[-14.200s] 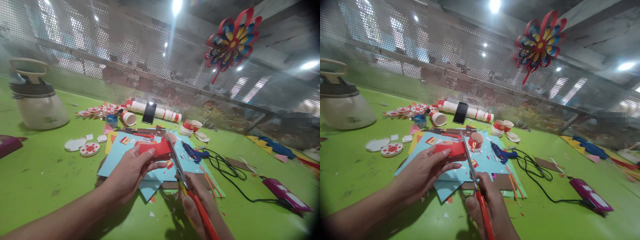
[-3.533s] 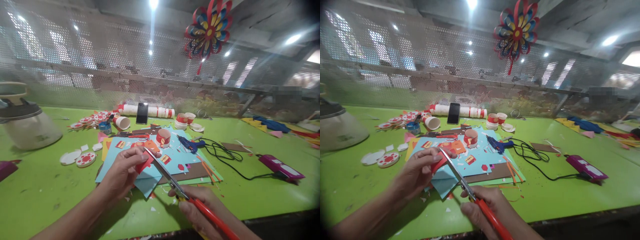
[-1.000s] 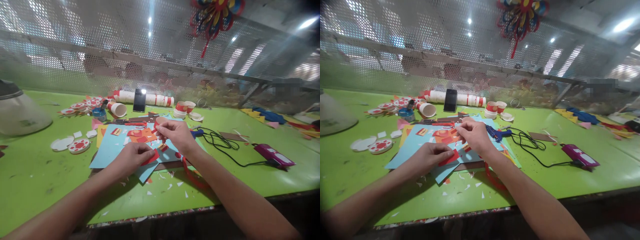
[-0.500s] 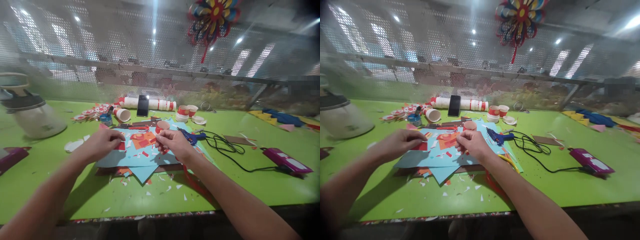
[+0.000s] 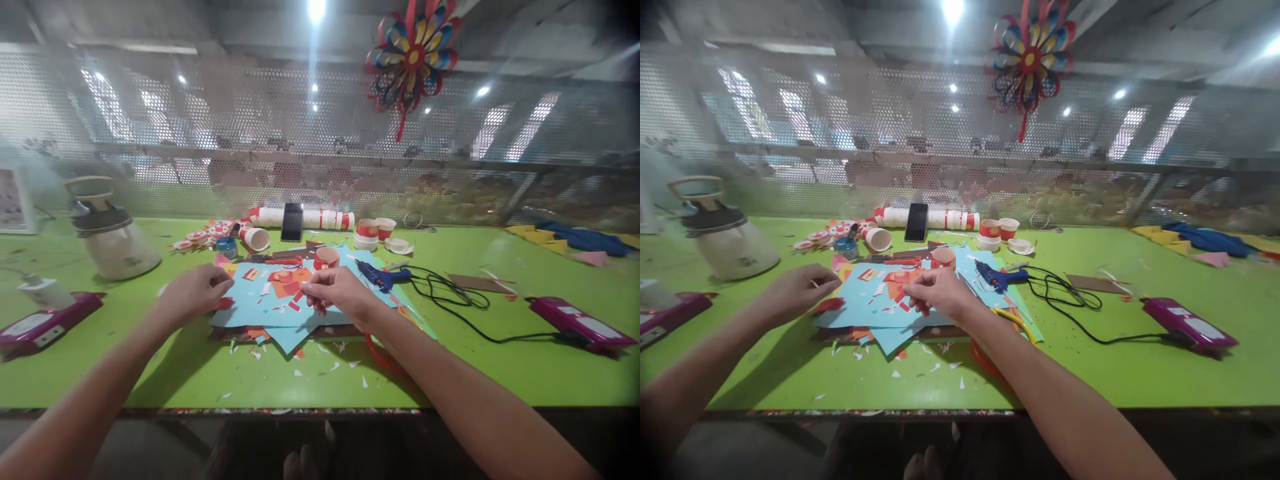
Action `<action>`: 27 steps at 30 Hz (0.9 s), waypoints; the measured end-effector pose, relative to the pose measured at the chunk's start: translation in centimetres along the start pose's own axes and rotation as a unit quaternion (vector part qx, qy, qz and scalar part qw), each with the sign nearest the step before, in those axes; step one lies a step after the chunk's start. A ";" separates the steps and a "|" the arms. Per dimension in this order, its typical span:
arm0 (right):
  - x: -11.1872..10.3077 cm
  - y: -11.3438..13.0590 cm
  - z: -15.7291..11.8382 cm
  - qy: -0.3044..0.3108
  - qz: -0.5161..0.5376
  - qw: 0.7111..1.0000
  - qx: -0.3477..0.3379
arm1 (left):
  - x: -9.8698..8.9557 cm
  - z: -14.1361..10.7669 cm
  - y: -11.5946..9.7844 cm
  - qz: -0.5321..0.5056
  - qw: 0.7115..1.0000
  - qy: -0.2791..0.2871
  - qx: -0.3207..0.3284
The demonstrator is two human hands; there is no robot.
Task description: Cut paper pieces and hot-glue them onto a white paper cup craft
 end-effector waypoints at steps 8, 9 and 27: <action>-1.3 0.4 0.4 -0.072 0.052 0.992 -0.086 | 9.1 -0.8 -7.5 -0.224 0.964 0.132 0.058; -1.5 0.6 0.4 -0.076 0.058 0.991 -0.097 | 9.5 -0.6 -7.8 -0.236 0.963 0.112 0.063; -1.3 1.4 -0.5 -0.088 -0.005 0.986 -0.142 | 11.6 1.4 -6.8 -0.474 0.880 0.023 0.014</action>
Point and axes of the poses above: each hand's wrist, its own z-axis towards the middle knuckle, its own x-axis out of the palm, y = z × x, the point moved 5 cm from there along z, towards the middle knuckle, and after that the axes turned 13 degrees about x, right-handed, at the moved point
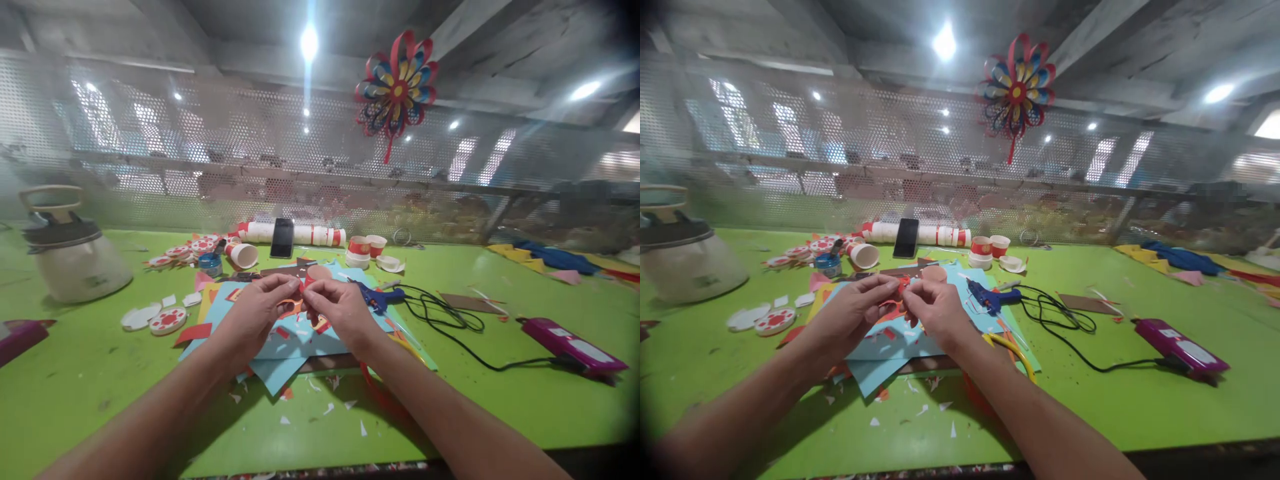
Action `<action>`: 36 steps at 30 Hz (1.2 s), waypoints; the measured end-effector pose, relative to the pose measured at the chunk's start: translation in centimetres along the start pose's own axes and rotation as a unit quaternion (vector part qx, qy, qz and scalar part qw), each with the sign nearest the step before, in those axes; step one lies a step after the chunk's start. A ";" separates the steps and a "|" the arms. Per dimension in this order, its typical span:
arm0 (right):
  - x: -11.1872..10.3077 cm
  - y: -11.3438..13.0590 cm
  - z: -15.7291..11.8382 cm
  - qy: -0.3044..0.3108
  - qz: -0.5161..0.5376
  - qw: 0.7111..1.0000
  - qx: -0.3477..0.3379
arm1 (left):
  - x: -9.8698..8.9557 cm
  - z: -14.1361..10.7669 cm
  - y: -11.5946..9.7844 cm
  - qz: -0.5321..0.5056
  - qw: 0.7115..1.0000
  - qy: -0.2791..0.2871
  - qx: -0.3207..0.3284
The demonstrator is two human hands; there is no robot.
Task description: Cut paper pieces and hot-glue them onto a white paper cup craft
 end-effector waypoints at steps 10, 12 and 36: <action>-0.2 -1.4 0.5 -0.038 -0.052 0.997 0.031 | -2.4 0.5 0.8 0.000 0.999 -0.048 0.009; -0.8 -1.6 0.9 -0.066 -0.048 0.997 0.018 | -3.1 0.9 1.1 -0.010 0.998 -0.062 0.008; -0.1 0.3 -0.2 0.069 0.001 0.997 -0.020 | 0.6 -1.4 0.5 -0.117 0.982 0.145 -0.035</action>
Point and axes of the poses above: each hand's wrist, its own z-axis towards the middle knuckle, its own x-axis out of the palm, y = z × x, the point moved 5 cm from there along z, towards the middle knuckle, and after that the axes turned 13 degrees about x, right-handed, at the moved point
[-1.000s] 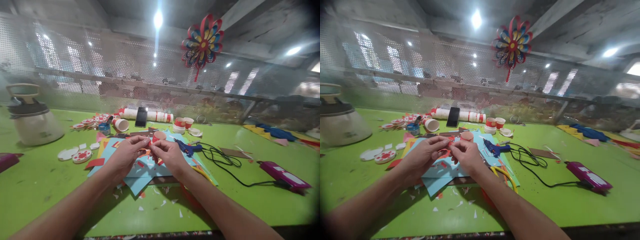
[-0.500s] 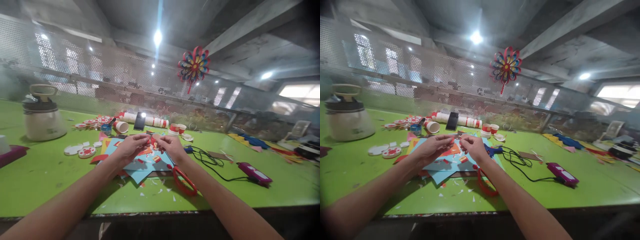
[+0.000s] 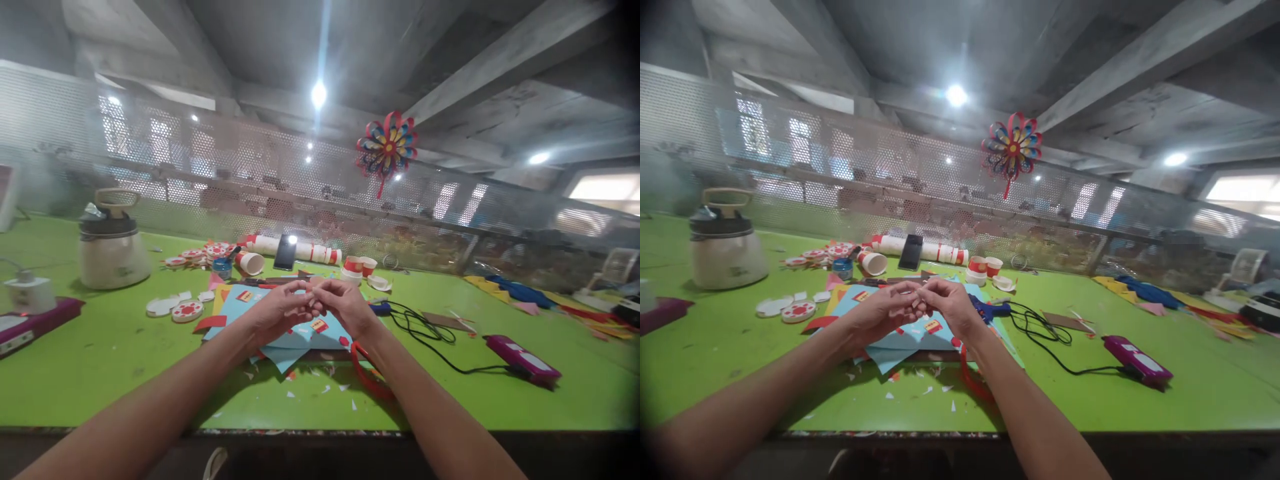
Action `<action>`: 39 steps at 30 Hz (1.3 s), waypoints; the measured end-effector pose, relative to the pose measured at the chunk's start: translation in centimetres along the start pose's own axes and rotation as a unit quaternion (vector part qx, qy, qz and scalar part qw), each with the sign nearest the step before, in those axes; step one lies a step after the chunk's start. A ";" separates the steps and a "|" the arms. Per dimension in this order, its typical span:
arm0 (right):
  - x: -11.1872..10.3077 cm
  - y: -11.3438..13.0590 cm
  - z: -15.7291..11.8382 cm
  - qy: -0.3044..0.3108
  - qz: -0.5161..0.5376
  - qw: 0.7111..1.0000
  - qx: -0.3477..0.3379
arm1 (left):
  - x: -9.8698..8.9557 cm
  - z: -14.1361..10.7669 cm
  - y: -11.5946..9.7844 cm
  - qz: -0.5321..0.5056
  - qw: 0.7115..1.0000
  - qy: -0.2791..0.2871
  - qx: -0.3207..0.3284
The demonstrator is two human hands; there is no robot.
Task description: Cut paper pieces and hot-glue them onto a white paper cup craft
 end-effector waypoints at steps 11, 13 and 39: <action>-2.4 -1.5 -0.1 -0.042 -0.133 0.990 0.005 | -0.5 -0.1 1.8 0.103 0.991 0.024 -0.085; -2.3 -1.7 0.0 -0.054 -0.142 0.988 -0.002 | -0.8 0.0 1.9 0.119 0.990 0.003 -0.080; -8.2 -0.8 -8.4 -0.105 -0.597 0.780 0.156 | -4.1 1.0 0.7 0.148 0.975 -0.157 0.062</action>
Point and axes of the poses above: each hand's wrist, its own z-axis towards the middle knuckle, its own x-axis out of the palm, y = z × x, the point moved 5 cm from there along z, towards the middle knuckle, and after that the axes turned 13 degrees about x, right-handed, at the moved point
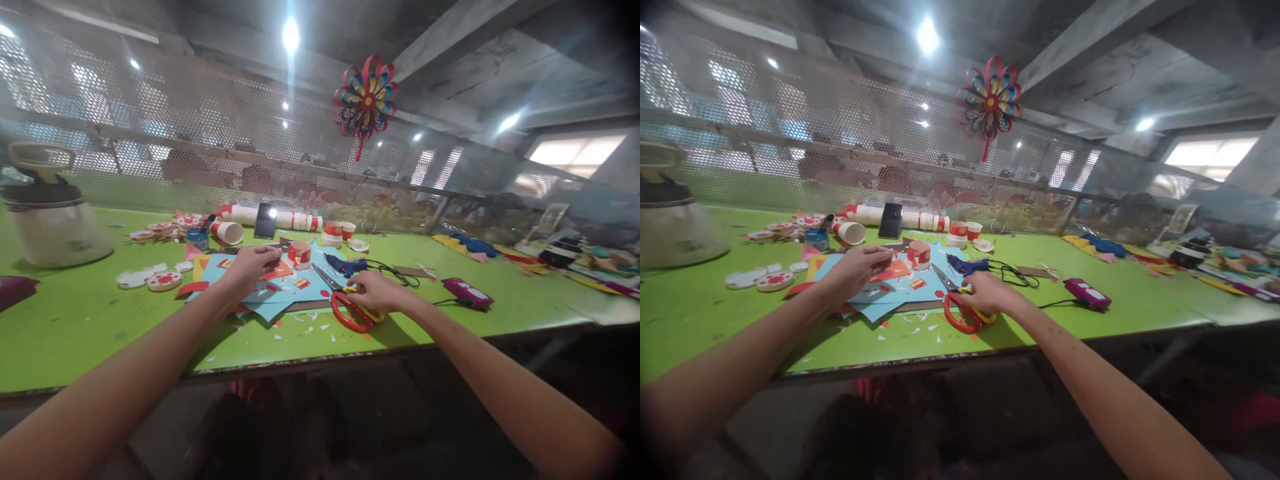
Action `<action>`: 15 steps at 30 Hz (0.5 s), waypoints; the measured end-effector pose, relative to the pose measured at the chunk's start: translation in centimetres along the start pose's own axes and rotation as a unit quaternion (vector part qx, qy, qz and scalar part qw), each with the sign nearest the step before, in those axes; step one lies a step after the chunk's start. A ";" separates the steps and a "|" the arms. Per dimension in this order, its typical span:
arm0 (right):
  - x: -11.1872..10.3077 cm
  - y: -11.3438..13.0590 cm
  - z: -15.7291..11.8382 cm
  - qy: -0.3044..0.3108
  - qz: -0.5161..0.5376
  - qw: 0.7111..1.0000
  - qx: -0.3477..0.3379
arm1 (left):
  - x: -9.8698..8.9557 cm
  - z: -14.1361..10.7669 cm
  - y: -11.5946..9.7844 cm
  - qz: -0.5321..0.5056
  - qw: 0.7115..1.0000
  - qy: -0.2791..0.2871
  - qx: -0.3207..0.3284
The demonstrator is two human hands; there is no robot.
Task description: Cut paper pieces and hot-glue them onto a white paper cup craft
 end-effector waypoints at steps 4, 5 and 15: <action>1.1 -0.1 -1.4 0.057 -0.057 0.996 0.027 | -0.2 0.2 0.2 -0.002 1.000 -0.006 0.005; 1.3 0.1 -1.5 0.064 -0.063 0.996 0.030 | -0.3 0.3 0.3 -0.002 1.000 -0.006 0.005; 3.3 -0.4 0.6 0.078 -0.061 0.989 0.112 | -0.5 0.3 0.3 -0.007 1.000 -0.001 -0.013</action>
Point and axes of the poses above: each hand's wrist, its own z-axis towards the middle knuckle, its own x-axis out of the palm, y = z × x, the point moved 5 cm from there along z, towards the middle knuckle, and after that the axes turned 13 degrees about x, right-handed, at the moved point
